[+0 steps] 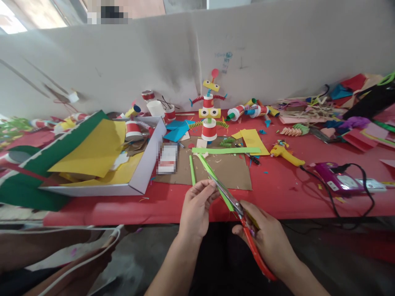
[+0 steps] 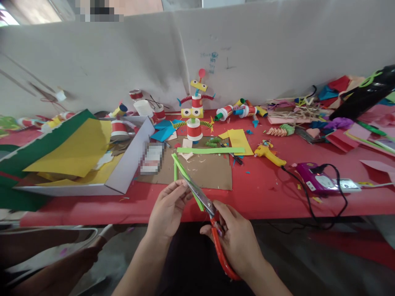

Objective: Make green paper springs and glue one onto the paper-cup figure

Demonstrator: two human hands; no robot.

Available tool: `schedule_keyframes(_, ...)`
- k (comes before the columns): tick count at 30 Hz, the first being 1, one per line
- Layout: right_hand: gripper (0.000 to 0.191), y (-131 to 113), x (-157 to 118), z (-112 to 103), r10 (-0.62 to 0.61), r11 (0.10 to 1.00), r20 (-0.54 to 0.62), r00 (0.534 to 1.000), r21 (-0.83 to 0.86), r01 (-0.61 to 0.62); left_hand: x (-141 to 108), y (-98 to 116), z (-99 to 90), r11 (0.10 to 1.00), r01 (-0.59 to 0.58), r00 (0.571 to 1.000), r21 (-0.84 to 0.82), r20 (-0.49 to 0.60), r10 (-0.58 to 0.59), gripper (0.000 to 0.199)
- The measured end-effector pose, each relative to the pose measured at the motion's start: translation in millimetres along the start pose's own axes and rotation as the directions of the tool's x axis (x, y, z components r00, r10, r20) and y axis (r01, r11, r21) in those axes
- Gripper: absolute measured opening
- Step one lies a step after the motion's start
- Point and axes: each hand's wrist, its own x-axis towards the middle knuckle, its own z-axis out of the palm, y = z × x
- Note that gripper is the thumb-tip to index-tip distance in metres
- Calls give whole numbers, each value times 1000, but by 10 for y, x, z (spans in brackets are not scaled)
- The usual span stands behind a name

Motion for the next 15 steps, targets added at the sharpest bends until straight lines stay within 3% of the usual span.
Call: schedule_keyframes(15,37,41,-27,23,-43,996,-29,999,73,45,37,62,67,999,-13,999,31,37,11,11)
